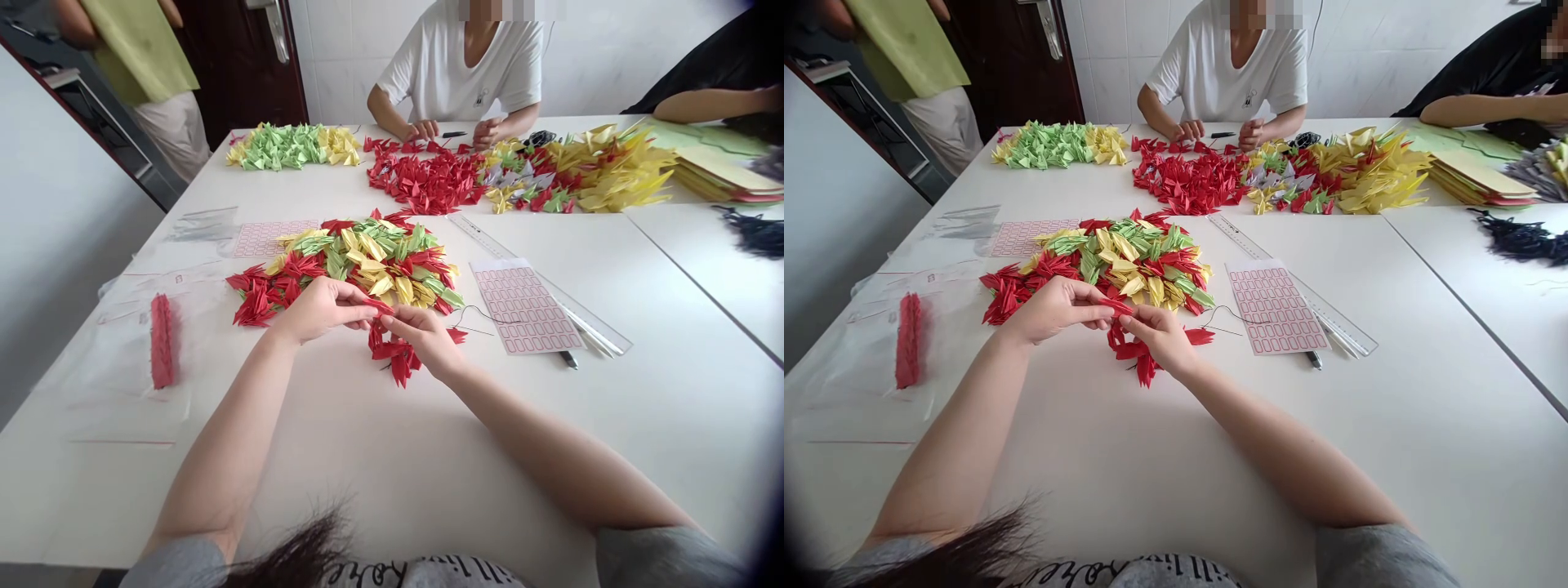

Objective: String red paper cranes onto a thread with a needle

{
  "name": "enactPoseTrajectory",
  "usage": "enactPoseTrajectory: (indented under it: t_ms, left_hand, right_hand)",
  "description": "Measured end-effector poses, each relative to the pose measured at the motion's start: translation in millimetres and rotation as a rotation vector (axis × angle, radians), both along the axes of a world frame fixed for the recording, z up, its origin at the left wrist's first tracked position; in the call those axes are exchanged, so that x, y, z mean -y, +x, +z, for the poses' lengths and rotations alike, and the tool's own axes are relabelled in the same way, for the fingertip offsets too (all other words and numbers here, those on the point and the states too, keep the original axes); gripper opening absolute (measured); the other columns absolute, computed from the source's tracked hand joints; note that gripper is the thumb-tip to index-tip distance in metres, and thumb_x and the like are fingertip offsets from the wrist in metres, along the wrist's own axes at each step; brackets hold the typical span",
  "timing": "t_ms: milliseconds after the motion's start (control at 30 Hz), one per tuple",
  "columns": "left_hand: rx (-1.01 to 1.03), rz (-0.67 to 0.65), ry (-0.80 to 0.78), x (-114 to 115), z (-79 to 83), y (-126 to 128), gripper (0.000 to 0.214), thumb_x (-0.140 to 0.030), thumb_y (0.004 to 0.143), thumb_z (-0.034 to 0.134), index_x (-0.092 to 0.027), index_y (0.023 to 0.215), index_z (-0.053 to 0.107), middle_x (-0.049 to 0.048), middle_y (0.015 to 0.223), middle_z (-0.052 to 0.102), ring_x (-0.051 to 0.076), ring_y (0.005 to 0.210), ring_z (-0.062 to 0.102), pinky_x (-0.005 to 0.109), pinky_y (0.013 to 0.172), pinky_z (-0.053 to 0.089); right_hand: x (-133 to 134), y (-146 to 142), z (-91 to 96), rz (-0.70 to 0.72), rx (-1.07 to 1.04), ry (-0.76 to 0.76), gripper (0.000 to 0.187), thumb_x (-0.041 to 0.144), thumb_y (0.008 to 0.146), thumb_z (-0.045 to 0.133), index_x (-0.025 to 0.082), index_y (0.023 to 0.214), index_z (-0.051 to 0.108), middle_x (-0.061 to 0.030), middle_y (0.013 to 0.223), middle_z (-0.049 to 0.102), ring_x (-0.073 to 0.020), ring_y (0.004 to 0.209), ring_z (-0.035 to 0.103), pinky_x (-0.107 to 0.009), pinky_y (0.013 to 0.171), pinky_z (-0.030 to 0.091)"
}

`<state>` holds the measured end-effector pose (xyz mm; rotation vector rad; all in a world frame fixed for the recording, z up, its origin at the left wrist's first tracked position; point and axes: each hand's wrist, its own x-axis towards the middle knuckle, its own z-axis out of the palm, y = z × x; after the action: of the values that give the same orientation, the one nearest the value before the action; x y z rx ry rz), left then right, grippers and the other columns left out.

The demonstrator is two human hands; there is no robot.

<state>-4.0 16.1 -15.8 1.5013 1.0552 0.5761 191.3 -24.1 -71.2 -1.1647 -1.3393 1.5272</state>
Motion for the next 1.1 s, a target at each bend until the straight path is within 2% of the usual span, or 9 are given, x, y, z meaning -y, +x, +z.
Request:
enactPoseTrajectory:
  t_ms: [167,267,400,500,600,700,800,1000,1100]
  left_hand:
    - [-0.127,0.037,0.073,-1,-1.3,-3,0.017,-0.031,0.079,0.076,-0.014,0.076,0.075,0.0039,0.070,0.073,0.015,0.068,0.068,0.029,0.071,0.057]
    - [-0.139,0.034,0.139,-1,-5.0,-2,0.018,-0.033,0.081,0.073,-0.015,0.077,0.073,0.0036,0.071,0.073,0.016,0.069,0.067,0.029,0.070,0.055]
    - [-0.123,-0.084,0.189,-3,-12.5,1,0.021,-0.035,0.077,0.078,-0.016,0.085,0.074,0.0038,0.083,0.075,0.019,0.079,0.069,0.030,0.074,0.054]
    - [-0.117,-0.109,0.218,-4,-23.1,3,0.024,-0.040,0.078,0.077,-0.016,0.084,0.074,0.0039,0.082,0.075,0.019,0.080,0.068,0.031,0.075,0.053]
    - [0.012,-0.038,0.274,-1,-41.4,5,0.027,-0.043,0.081,0.074,-0.016,0.081,0.070,0.0032,0.082,0.072,0.018,0.079,0.066,0.030,0.075,0.053]
    - [0.064,0.111,0.363,8,-63.8,5,0.032,-0.047,0.081,0.074,-0.016,0.082,0.067,0.0032,0.082,0.069,0.016,0.076,0.063,0.027,0.068,0.052]
    - [0.034,0.219,0.536,19,-80.8,3,0.031,-0.046,0.085,0.072,-0.017,0.079,0.064,0.0015,0.074,0.064,0.014,0.068,0.059,0.025,0.064,0.049]
    - [-0.027,0.180,0.893,27,-91.0,-1,0.012,-0.028,0.093,0.064,-0.019,0.084,0.065,0.0011,0.076,0.064,0.012,0.068,0.058,0.023,0.063,0.047]
    - [-0.021,0.149,0.920,29,-92.4,-2,0.007,-0.021,0.092,0.062,-0.019,0.086,0.066,0.0015,0.078,0.066,0.013,0.071,0.059,0.023,0.064,0.047]
  right_hand:
    - [-1,-2,-2.6,-0.095,0.009,0.127,0.048,0.063,0.078,0.073,0.016,0.087,0.065,-0.0010,0.077,0.061,-0.0106,0.064,0.048,-0.025,0.057,0.036]
    - [-1,-2,-5.8,-0.119,0.020,0.117,0.048,0.062,0.076,0.075,0.016,0.081,0.065,0.0005,0.068,0.058,-0.0094,0.058,0.044,-0.025,0.053,0.034]
    - [-3,-2,-10.5,-0.130,-0.107,0.072,0.049,0.063,0.075,0.077,0.017,0.083,0.064,-0.0006,0.072,0.063,-0.0111,0.062,0.054,-0.025,0.058,0.044]
    - [-3,-2,-13.7,-0.123,-0.202,0.066,0.046,0.060,0.076,0.078,0.018,0.085,0.062,-0.0012,0.076,0.066,-0.0129,0.069,0.062,-0.028,0.070,0.053]
    - [-3,-4,-18.4,-0.100,-0.203,0.116,0.042,0.058,0.082,0.074,0.019,0.086,0.059,-0.0014,0.077,0.067,-0.0138,0.072,0.064,-0.030,0.074,0.056]
    - [-1,-7,-26.5,-0.143,-0.059,0.294,0.032,0.050,0.089,0.068,0.020,0.092,0.057,-0.0013,0.080,0.065,-0.0133,0.070,0.061,-0.029,0.066,0.053]
    - [3,-8,-34.3,-0.239,0.146,0.602,0.018,0.032,0.090,0.067,0.023,0.101,0.056,-0.0027,0.093,0.062,-0.0132,0.072,0.058,-0.028,0.061,0.051]
    - [5,-5,-37.1,-0.223,0.358,0.996,0.017,0.013,0.093,0.060,0.024,0.105,0.060,-0.0042,0.095,0.060,-0.0155,0.080,0.061,-0.029,0.066,0.054]
    - [5,-5,-39.2,-0.193,0.379,1.084,0.019,0.006,0.092,0.058,0.024,0.094,0.064,-0.0030,0.092,0.058,-0.0147,0.082,0.062,-0.028,0.069,0.054]
